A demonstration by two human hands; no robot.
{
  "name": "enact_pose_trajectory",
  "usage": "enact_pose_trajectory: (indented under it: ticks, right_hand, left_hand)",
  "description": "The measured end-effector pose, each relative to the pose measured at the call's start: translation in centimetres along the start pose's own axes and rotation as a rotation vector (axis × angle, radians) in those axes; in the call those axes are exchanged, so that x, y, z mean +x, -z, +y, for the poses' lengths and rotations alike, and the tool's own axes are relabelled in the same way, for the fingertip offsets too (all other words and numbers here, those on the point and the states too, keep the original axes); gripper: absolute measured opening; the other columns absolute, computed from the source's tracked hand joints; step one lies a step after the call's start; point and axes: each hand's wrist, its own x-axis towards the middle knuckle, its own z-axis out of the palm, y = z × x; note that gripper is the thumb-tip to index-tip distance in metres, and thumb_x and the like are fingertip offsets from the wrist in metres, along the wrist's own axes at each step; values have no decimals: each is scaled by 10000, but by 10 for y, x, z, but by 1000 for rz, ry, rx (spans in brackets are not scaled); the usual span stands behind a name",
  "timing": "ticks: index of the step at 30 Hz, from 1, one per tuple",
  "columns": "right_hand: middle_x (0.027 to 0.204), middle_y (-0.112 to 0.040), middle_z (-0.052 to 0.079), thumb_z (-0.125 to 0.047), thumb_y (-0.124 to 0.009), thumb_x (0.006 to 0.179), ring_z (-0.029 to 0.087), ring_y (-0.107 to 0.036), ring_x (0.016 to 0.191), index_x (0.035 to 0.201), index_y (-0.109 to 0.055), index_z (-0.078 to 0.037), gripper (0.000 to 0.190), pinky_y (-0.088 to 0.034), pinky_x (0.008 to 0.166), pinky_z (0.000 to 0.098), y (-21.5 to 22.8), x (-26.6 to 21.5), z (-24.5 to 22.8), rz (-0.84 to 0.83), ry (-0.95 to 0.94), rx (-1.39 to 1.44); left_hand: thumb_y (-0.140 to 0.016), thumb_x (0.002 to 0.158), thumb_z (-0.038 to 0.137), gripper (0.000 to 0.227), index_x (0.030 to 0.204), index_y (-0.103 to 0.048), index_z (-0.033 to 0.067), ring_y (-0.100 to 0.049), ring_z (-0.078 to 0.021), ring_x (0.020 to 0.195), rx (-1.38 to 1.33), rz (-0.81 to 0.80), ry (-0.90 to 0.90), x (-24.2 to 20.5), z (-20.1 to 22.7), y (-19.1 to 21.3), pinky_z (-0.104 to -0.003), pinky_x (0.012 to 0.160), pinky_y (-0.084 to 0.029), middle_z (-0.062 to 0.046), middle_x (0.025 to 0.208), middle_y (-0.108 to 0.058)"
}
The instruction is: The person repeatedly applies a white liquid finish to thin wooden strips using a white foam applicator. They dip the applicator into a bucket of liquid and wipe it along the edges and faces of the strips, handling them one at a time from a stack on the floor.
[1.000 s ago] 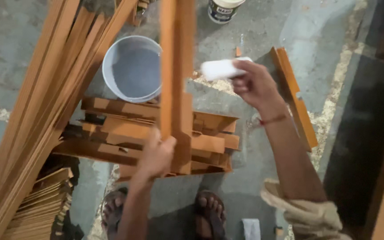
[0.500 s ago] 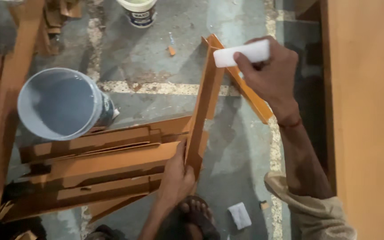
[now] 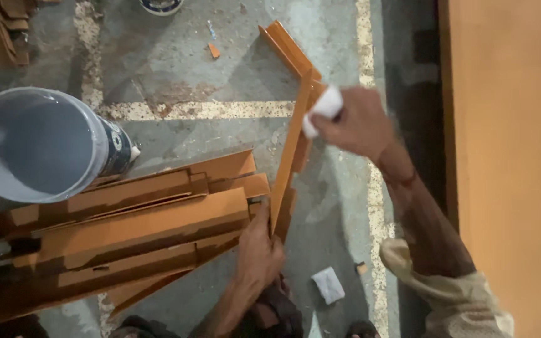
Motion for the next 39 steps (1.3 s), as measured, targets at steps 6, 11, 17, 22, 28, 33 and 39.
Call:
enact_pose_trajectory:
  ticks: [6, 11, 17, 22, 28, 33, 39]
  right_hand:
    - [758, -758, 92, -272, -784, 846, 147, -728, 613, 992, -802, -61, 257, -548, 485, 276, 15, -28, 17, 74, -49, 68]
    - [832, -772, 105, -198, -790, 959, 148, -744, 692, 1005, -795, -15, 188, -566, 635, 265, 38, 14, 23, 458, 153, -44]
    - [760, -750, 123, -144, -777, 926, 158, -734, 633, 932, -758, 19, 164, -561, 551, 252, 21, 29, 33, 337, 174, -60]
    - [708, -747, 142, -165, -742, 888, 152, -702, 458, 1027, -755, -20, 201, -541, 320, 277, 6, -17, 20, 19, -140, 21]
    - [811, -760, 151, -160, -748, 945, 130, -727, 558, 1071, -743, 11, 213, -545, 415, 251, 19, -44, 34, 139, 198, 150]
    - [831, -754, 143, -113, -781, 979, 157, -715, 653, 1107, -753, -23, 159, -552, 515, 279, 50, 2, 42, 345, 181, -115]
    - [835, -776, 105, -30, -734, 965, 134, -715, 639, 1012, -764, -61, 64, -514, 491, 271, 25, 4, 38, 154, 234, -35]
  left_hand:
    - [-520, 819, -53, 645, 1458, -479, 20, -607, -521, 1100, -74, 17, -55, 9, 3, -16, -529, 942, -478, -343, 1172, -639]
    - [-478, 811, -46, 655, 1466, -448, -38, -629, -487, 1135, -135, -1, -92, 14, 15, -25, -507, 982, -483, -342, 1234, -645]
    - [-504, 805, -21, 700, 1495, -391, -58, -663, -487, 1038, -41, -63, 24, 20, 18, -35, -495, 924, -510, -340, 1132, -662]
    - [-536, 848, -27, 614, 1450, -444, -103, -663, -511, 1040, -110, 6, -191, 32, 15, -36, -511, 895, -514, -364, 1132, -675]
    - [-487, 808, -27, 643, 1451, -476, 4, -704, -461, 978, -101, -129, 0, 35, 13, -39, -488, 915, -527, -314, 1006, -714]
    - [-483, 801, -33, 635, 1433, -509, 31, -677, -475, 1003, -145, -88, -61, 32, 21, -34, -505, 872, -524, -304, 1064, -703]
    - [-555, 929, 116, 435, 1354, -557, 24, -665, -492, 995, -137, -83, -52, 19, 21, -32, -512, 828, -525, -303, 1046, -703]
